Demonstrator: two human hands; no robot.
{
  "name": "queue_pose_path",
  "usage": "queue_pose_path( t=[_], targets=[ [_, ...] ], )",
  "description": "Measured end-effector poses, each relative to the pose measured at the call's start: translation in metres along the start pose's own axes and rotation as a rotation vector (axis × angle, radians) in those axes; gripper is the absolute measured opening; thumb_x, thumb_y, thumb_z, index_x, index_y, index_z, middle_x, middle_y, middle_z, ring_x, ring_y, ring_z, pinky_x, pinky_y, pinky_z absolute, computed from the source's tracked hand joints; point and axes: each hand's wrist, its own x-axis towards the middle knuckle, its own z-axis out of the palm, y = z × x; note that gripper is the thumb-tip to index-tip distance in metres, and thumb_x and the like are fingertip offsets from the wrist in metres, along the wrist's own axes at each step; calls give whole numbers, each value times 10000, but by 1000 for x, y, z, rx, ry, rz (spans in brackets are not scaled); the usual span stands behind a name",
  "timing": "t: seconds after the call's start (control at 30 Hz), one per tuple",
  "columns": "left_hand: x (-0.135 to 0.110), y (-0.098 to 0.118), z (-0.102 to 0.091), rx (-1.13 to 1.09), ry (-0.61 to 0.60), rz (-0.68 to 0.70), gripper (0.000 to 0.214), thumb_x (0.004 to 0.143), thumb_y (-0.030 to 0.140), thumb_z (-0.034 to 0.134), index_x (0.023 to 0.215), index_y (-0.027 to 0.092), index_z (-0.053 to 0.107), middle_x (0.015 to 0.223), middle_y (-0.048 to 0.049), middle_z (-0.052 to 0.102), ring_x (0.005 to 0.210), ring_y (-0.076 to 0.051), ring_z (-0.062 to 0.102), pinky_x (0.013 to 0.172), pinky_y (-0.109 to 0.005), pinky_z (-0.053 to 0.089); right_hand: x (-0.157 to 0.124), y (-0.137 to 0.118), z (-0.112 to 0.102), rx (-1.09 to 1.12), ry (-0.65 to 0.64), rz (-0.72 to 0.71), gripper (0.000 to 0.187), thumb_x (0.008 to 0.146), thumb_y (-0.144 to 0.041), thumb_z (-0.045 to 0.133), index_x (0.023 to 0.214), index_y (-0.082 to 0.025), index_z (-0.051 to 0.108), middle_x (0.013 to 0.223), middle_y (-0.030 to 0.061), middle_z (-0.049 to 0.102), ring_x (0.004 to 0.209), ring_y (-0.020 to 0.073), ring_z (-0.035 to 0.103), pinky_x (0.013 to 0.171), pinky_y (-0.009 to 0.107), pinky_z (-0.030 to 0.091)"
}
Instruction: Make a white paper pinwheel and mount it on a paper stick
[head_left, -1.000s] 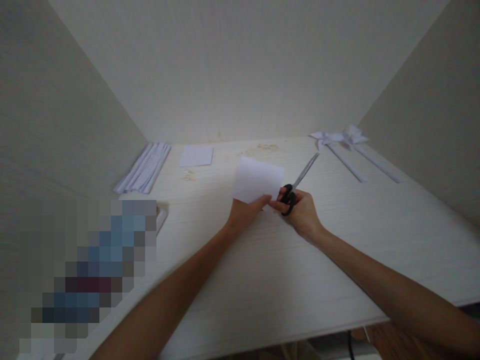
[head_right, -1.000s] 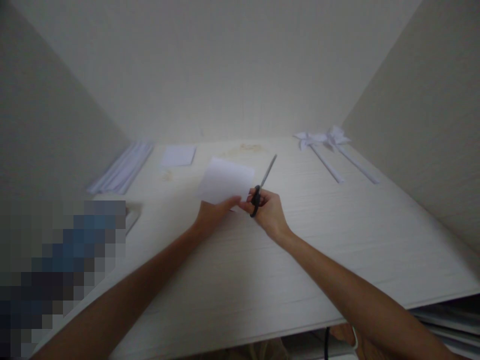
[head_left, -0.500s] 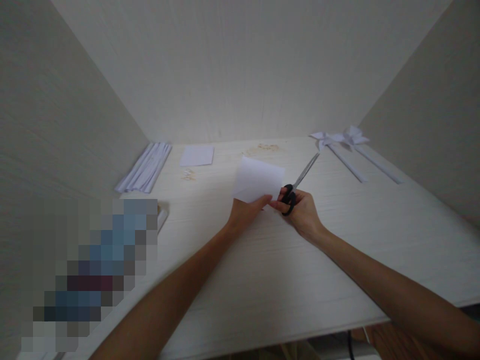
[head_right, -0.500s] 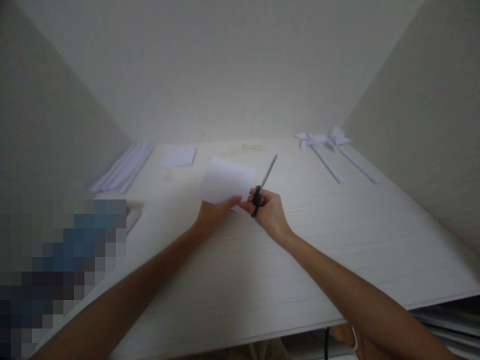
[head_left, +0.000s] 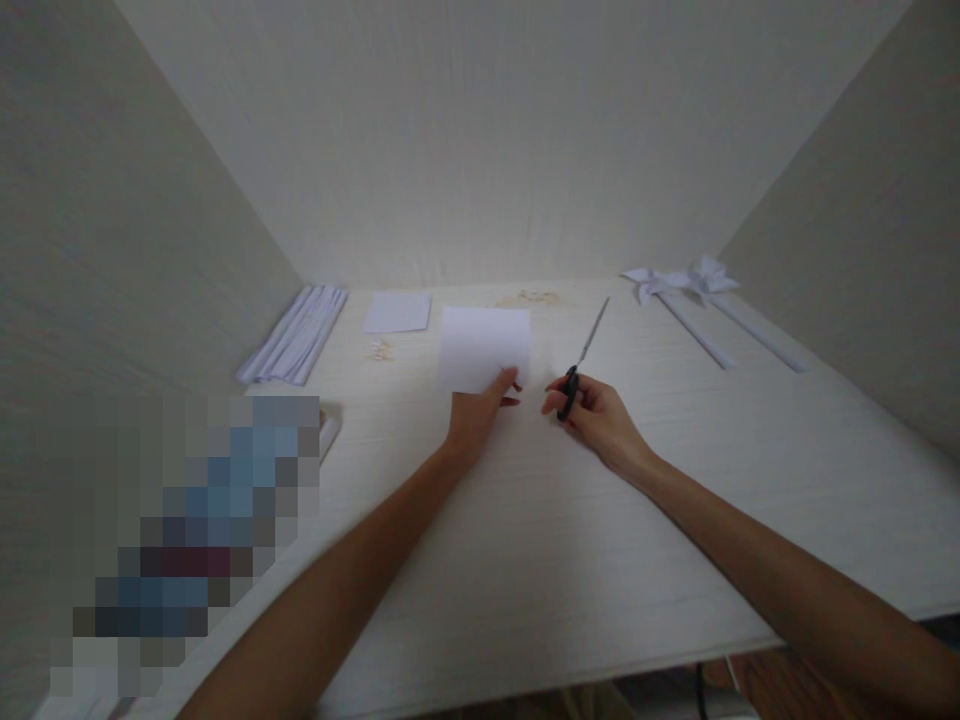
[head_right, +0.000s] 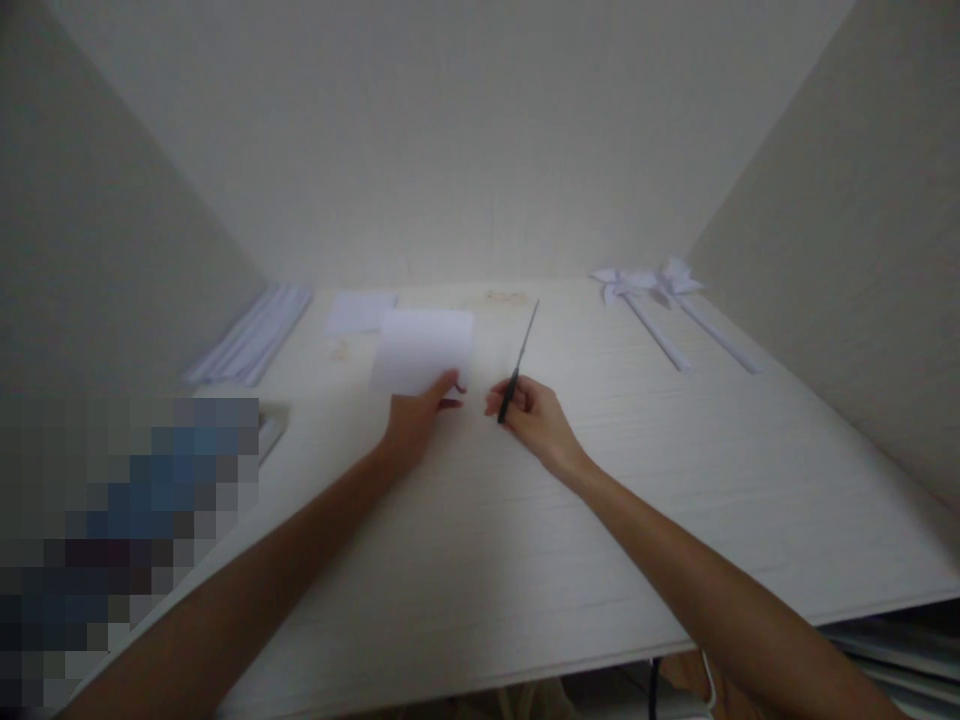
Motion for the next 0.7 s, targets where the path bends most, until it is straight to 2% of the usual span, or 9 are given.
queue_pose_path(
  t=[0.1,0.2,0.4,0.53,0.7],
  targets=[
    [9,-1,-7,-117,64,6,216,642,344,588,725,146,562,668,-7,596,616,-123,589,541,-256,511,-1,-5,-2,7,-141,28,267,681,-408,569,739,-158,494,605,-7,580,424,55,421,407,194,318],
    [15,-1,-13,-210,104,13,226,646,342,587,750,146,548,671,-1,597,602,-115,599,581,-264,511,-5,-12,-4,-101,-279,23,275,725,-427,519,682,-160,475,529,-24,527,404,53,375,385,193,260],
    [15,1,-15,-226,73,29,212,663,347,573,730,149,541,621,10,594,600,-119,604,582,-258,499,-14,-19,-6,-336,-528,33,375,755,-465,472,530,-169,425,441,-39,435,402,66,360,394,209,242],
    [14,2,-14,-284,44,32,169,663,303,586,675,139,544,590,9,588,580,-109,597,526,-213,484,-14,-16,-7,-382,-561,94,386,750,-463,482,507,-178,387,393,-55,398,366,65,352,388,210,242],
    [14,5,-14,-297,72,6,127,669,263,574,670,138,551,566,13,588,552,-105,588,491,-198,472,-13,-15,-7,-422,-556,112,394,753,-459,479,499,-169,400,397,-47,410,369,63,369,406,211,263]
  ],
)
